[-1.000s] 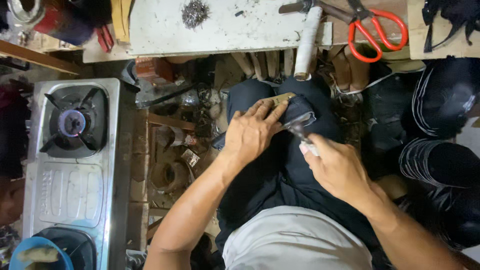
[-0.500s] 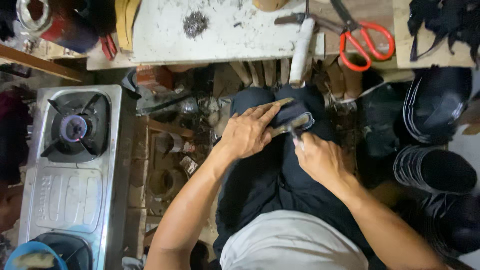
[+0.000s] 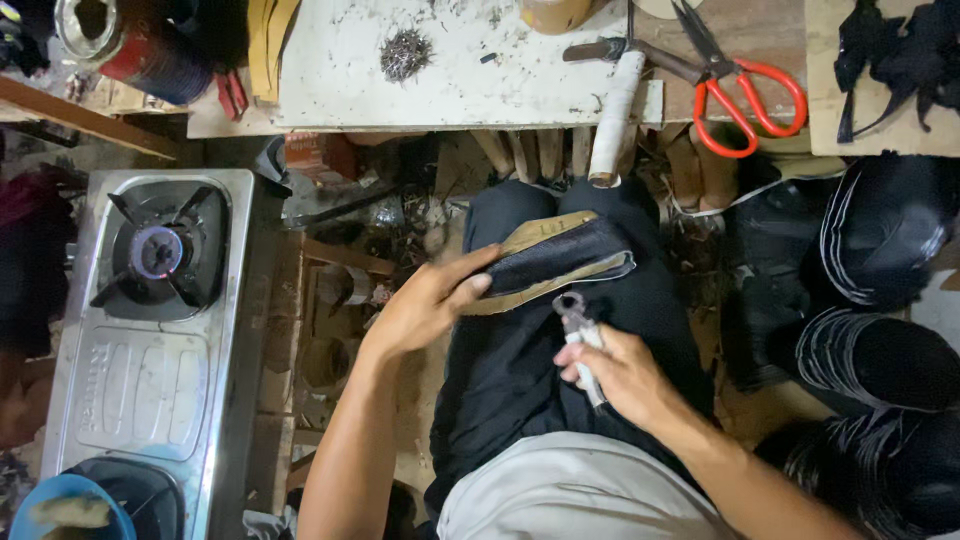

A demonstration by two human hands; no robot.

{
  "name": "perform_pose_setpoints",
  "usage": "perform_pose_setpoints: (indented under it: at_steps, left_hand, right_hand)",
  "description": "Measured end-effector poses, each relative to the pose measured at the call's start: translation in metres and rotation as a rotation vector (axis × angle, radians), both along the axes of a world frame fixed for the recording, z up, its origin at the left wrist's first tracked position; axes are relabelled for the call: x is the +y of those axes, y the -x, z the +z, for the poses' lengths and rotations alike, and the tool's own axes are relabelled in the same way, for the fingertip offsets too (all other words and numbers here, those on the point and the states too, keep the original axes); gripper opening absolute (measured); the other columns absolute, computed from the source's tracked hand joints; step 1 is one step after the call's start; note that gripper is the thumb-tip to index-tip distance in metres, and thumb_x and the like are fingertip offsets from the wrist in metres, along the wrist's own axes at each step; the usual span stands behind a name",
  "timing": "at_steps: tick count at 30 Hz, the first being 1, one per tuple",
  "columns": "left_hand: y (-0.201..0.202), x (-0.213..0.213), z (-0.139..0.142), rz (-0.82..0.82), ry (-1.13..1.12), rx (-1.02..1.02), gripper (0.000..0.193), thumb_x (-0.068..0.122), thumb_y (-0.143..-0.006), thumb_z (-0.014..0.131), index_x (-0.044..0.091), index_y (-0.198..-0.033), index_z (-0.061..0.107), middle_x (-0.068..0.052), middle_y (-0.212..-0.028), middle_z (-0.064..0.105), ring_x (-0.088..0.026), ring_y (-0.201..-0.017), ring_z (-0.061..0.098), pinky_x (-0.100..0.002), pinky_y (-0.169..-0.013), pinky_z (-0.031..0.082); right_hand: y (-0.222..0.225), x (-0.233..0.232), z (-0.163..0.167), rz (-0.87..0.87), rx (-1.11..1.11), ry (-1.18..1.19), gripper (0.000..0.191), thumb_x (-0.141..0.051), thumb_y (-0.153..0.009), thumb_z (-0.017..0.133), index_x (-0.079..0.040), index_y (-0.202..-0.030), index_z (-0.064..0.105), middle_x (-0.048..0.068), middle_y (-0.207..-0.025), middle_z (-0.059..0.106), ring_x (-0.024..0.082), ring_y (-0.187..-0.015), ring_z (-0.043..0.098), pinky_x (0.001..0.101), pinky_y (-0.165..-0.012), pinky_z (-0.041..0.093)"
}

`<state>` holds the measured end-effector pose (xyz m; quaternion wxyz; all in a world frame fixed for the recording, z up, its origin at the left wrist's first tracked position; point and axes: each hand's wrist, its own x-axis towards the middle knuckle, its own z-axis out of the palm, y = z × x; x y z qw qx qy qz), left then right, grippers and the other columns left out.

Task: The person sits with a wooden shoe last on their lap and stretches a black fabric upper over it. They hammer the sole edge, trim excess material with red-handled shears, pull and smooth the fabric around the last, and use pincers to grip and tuck the upper edges into place.

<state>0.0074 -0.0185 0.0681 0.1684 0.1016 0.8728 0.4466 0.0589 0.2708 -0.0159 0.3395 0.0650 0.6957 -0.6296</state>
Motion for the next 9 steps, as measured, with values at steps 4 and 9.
perform_pose_setpoints:
  at_steps: [4,9]
  left_hand:
    - [-0.029,0.005,-0.020,0.109,-0.172,0.091,0.040,0.019,-0.105,0.054,0.006,-0.143,0.057,-0.015,-0.150,0.058,-0.031,-0.139,0.056,-0.038,-0.115,0.042]
    - [-0.046,0.015,-0.034,0.132,-0.095,0.266,0.039,0.016,-0.103,0.059,0.007,-0.141,0.059,-0.015,-0.151,0.057,-0.031,-0.139,0.057,-0.037,-0.115,0.045]
  right_hand:
    - [-0.015,-0.022,-0.013,-0.089,-0.249,0.376,0.040,-0.009,-0.094,0.049,0.002,-0.131,0.060,0.020,-0.129,0.072,0.029,-0.112,0.074,0.0420,-0.094,0.059]
    - [-0.001,-0.025,0.001,-0.019,-0.337,0.369,0.047,-0.016,-0.095,0.051,0.002,-0.137,0.056,0.019,-0.137,0.068,0.032,-0.117,0.070,0.0462,-0.096,0.057]
